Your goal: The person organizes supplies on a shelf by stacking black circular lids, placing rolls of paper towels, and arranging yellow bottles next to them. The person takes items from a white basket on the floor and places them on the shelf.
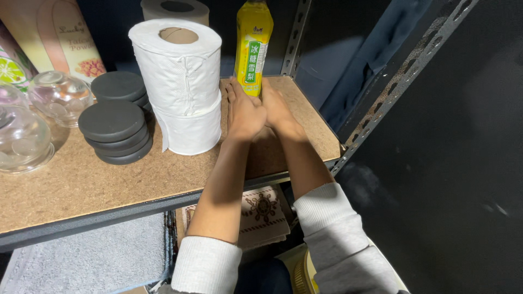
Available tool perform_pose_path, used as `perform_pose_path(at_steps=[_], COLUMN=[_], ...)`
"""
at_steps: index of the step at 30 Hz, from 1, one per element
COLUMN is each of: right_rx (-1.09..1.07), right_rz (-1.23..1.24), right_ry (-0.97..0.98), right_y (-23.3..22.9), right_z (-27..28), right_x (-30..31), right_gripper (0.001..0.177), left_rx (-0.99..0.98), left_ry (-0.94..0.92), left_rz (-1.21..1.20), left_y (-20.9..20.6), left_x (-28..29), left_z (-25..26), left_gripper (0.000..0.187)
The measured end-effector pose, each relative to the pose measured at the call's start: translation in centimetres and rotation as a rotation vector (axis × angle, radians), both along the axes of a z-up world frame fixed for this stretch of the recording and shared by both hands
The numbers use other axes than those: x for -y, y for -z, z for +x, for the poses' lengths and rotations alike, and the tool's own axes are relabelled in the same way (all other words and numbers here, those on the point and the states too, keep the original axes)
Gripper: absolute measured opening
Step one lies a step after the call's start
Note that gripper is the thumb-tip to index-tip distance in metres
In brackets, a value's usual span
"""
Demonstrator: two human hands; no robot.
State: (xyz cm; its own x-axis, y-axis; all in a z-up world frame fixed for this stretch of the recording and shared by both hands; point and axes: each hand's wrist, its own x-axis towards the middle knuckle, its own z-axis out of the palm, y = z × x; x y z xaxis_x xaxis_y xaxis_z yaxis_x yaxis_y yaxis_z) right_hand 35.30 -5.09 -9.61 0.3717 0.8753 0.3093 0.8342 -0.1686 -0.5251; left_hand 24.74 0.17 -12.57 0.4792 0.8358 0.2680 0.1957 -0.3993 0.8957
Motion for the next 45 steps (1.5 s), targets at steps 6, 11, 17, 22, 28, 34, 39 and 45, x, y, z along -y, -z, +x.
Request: perform_pose_path(at_steps=[6,11,17,22,28,34,39,45], right_rx=[0.035,0.075,0.071,0.086,0.125,0.114,0.102,0.095], right_rz=[-0.016,-0.06,-0.052,-0.069,-0.079,-0.094,-0.071,-0.038], right_ry=[-0.053,-0.064,-0.067,-0.051,-0.067,-0.071,-0.086,-0.095], right_y=[-0.4,0.0,0.5,0.6,-0.4,-0.4,-0.6,-0.2], right_z=[-0.1,0.4,1.4,1.3,0.1,0.2,0.2,0.4], right_x=[0.2,-0.1,-0.7,-0.3,0.6,1.1,1.2,0.6], right_gripper=[0.051,0.051,0.048,0.05,0.057,0.059,0.06,0.054], left_rx=[0.021,0.004,0.002,-0.021,-0.045,-0.036,-0.041,-0.031], left_ry=[-0.02,-0.064,-0.071,-0.074,-0.094,-0.098,-0.094,-0.165], left_rz=[0.041,0.052,0.063,0.047,0.05,0.044,0.048,0.058], left_y=[-2.1,-1.1,-1.3,-1.0,0.2,1.1,1.3,-0.1], left_x=[2.7,1.8,2.1,2.1,1.1,0.7,0.6,1.7], left_z=[-2.0,-1.1,-1.2,-0.9,0.4,1.2,1.2,0.1], left_gripper=[0.09,0.09,0.09,0.093,0.106,0.102,0.113,0.097])
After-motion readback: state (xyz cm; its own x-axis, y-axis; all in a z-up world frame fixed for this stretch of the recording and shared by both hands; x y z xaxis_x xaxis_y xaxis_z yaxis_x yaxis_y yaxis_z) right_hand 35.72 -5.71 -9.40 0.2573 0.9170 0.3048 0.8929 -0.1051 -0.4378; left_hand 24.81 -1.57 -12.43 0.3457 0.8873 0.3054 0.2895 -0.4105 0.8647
